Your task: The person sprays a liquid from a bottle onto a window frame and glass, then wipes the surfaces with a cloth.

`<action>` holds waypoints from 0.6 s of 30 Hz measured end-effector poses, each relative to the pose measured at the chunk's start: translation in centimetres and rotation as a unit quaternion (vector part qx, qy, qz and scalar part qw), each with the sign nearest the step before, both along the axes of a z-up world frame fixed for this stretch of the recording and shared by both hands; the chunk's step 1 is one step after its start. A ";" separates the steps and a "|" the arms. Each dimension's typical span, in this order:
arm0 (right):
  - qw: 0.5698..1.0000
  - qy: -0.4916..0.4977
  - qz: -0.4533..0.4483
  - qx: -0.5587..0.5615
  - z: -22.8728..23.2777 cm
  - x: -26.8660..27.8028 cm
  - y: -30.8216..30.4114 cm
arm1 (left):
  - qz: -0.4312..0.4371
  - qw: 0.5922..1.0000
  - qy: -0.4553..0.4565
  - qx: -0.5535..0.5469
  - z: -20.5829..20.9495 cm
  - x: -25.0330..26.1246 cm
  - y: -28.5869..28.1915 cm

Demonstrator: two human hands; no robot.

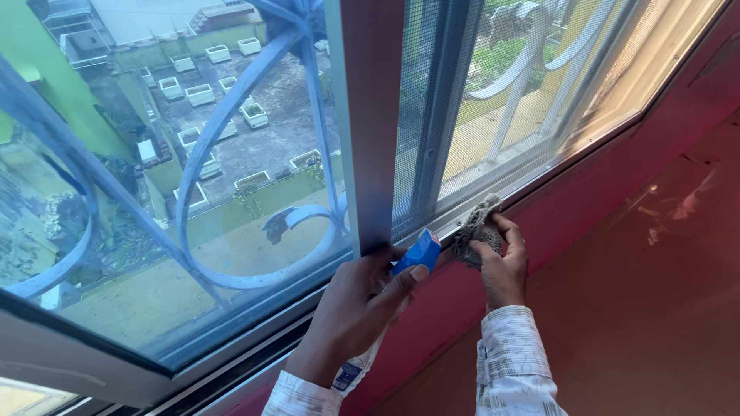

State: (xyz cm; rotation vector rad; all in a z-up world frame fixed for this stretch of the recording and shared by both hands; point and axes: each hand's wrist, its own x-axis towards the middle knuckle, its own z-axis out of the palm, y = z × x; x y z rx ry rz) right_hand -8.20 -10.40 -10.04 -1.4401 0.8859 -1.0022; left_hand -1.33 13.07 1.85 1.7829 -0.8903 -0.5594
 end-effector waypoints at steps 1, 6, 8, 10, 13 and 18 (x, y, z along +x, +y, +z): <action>1.000 -0.001 0.001 -0.009 0.1 -0.1 0.0 | -0.003 1.000 0.000 -0.003 0.0 0.1 -0.1; 0.999 -0.013 0.023 -0.034 -0.2 -0.2 1.1 | -0.011 1.000 0.015 -0.023 -0.3 0.3 0.0; 0.999 -0.002 0.028 -0.042 -0.1 -0.3 1.7 | -0.019 0.999 0.015 -0.026 -0.3 0.4 0.1; 0.999 0.001 0.037 -0.035 0.3 -0.4 2.4 | -0.025 0.999 0.022 -0.022 -0.3 0.6 0.2; 0.998 0.003 0.056 -0.013 0.9 -0.4 3.3 | -0.036 0.999 0.031 -0.010 -0.2 0.8 0.4; 0.997 0.037 0.073 0.007 1.2 -0.6 4.7 | -0.058 0.997 0.031 -0.027 -0.5 1.1 0.9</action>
